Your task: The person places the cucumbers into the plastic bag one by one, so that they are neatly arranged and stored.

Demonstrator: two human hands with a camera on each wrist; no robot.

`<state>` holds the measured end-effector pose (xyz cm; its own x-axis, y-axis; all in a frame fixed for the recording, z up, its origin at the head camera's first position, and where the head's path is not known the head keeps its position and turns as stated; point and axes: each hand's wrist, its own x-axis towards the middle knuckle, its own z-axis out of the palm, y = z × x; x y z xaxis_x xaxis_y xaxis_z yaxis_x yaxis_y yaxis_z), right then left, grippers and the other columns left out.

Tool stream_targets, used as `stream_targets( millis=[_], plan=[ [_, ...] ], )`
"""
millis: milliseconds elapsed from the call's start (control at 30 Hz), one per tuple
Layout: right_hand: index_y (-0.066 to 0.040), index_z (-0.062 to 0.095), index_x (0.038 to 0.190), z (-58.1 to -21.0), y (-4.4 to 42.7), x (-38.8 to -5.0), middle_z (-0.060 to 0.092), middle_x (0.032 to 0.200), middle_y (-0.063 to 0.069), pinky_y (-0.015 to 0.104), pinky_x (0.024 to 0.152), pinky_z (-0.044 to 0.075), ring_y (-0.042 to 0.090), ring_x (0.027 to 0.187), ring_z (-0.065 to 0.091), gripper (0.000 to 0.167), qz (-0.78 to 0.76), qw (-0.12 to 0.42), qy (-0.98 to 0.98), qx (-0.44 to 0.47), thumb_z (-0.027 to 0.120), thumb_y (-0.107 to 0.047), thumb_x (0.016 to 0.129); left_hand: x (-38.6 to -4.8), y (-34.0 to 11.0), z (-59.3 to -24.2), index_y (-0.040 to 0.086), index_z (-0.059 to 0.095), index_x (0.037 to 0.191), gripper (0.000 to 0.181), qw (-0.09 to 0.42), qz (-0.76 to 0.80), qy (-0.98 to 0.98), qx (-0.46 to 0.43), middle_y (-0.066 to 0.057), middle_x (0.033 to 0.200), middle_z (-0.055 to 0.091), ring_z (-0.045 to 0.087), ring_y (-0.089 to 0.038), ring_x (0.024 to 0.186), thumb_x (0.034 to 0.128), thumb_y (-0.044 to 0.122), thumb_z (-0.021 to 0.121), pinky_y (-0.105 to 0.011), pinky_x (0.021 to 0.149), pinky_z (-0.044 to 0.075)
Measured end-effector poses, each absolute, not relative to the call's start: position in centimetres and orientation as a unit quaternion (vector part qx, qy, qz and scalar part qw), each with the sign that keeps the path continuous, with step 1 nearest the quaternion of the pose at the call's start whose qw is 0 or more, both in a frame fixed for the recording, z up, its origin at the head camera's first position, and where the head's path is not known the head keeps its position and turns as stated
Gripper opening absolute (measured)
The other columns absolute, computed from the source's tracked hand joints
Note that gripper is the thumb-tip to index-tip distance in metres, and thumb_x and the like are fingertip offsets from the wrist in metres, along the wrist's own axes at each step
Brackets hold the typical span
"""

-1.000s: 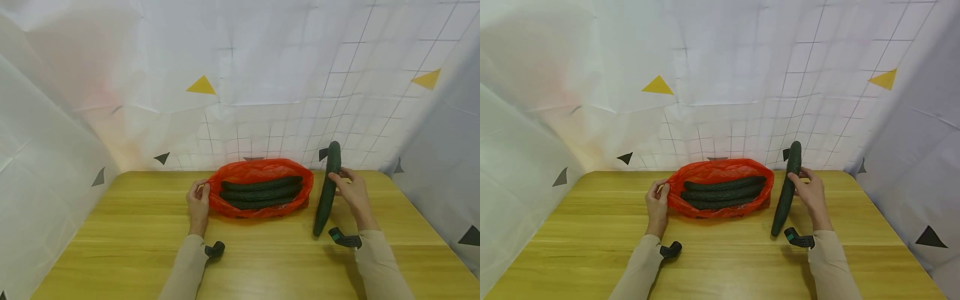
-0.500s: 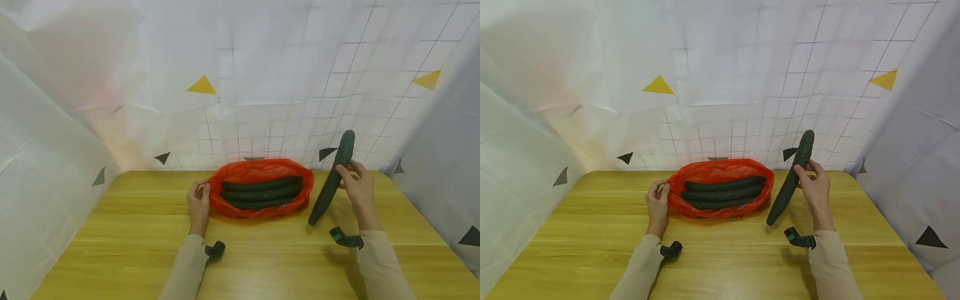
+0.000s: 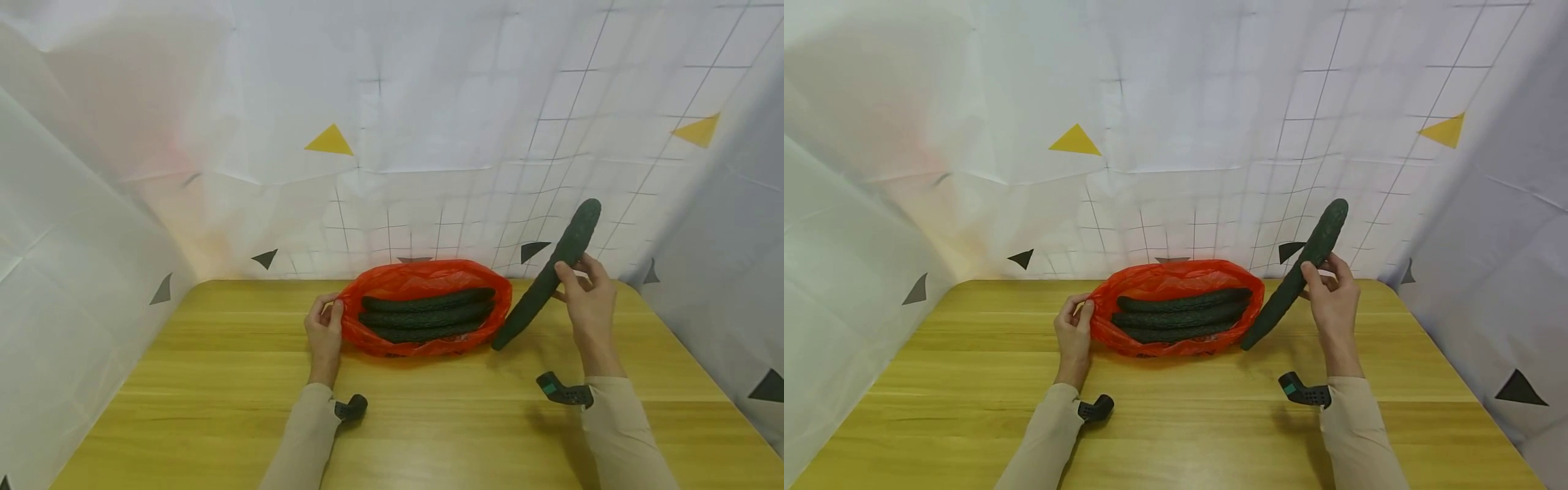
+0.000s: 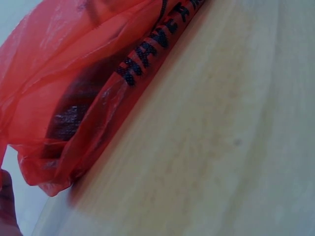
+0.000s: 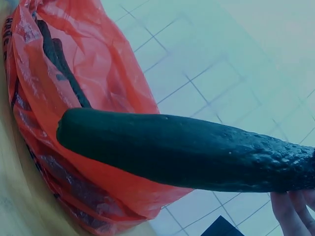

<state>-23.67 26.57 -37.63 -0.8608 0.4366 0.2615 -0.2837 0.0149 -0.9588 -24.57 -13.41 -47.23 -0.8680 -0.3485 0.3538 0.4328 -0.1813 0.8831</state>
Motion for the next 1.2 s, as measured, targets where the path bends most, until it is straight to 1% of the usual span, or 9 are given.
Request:
stream_targets(
  millis=[333,500,767,1000,1200],
  plan=[
    [-0.008,0.057,0.127,-37.3,25.4,-23.6,0.057,0.103,0.004,0.023,0.059,0.056,0.011,0.086,0.064,0.045,0.735,0.291,-0.612,-0.002,0.070,-0.007,0.084,-24.5,-13.4,-47.2,-0.006,0.061,0.106,0.031,0.250,-0.770,-0.587,-0.033,-0.004,0.095,0.062,0.061,-0.011,0.078,0.0891,0.020,0.065,-0.019,0.071,0.053],
    [-0.006,0.056,0.127,-37.3,25.1,-23.7,0.057,0.103,0.005,0.024,0.060,0.056,0.012,0.086,0.065,0.045,0.741,0.305,-0.599,0.018,0.069,-0.005,0.084,-24.5,-13.4,-47.1,-0.008,0.060,0.107,0.029,0.244,-0.773,-0.585,-0.029,-0.004,0.095,0.062,0.061,-0.011,0.078,0.0900,0.016,0.064,-0.018,0.071,0.053],
    [-0.007,0.055,0.128,-37.7,24.5,-23.9,0.057,0.103,0.005,0.025,0.063,0.056,0.013,0.086,0.064,0.047,0.734,0.318,-0.599,0.036,0.069,-0.005,0.084,-23.9,-13.4,-46.1,-0.012,0.059,0.107,0.024,0.240,-0.764,-0.598,-0.033,-0.009,0.097,0.061,0.061,-0.013,0.079,0.0912,0.006,0.060,-0.019,0.072,0.053],
    [-0.009,0.054,0.130,-37.7,24.1,-23.9,0.057,0.106,0.006,0.024,0.065,0.055,0.013,0.085,0.062,0.049,0.721,0.333,-0.606,0.051,0.068,-0.004,0.084,-23.2,-13.2,-45.2,-0.012,0.058,0.107,0.024,0.239,-0.759,-0.605,-0.032,-0.008,0.097,0.061,0.061,-0.014,0.080,0.0914,0.006,0.059,-0.018,0.073,0.053],
    [-0.009,0.053,0.131,-36.6,23.2,-22.9,0.057,0.110,0.003,0.022,0.067,0.054,0.016,0.091,0.057,0.049,0.682,0.344,-0.641,0.069,0.066,-0.001,0.084,-23.2,-13.2,-45.3,-0.013,0.059,0.106,0.024,0.241,-0.760,-0.603,-0.032,-0.010,0.096,0.061,0.061,-0.013,0.078,0.0914,0.006,0.059,-0.018,0.071,0.052]
  ],
)
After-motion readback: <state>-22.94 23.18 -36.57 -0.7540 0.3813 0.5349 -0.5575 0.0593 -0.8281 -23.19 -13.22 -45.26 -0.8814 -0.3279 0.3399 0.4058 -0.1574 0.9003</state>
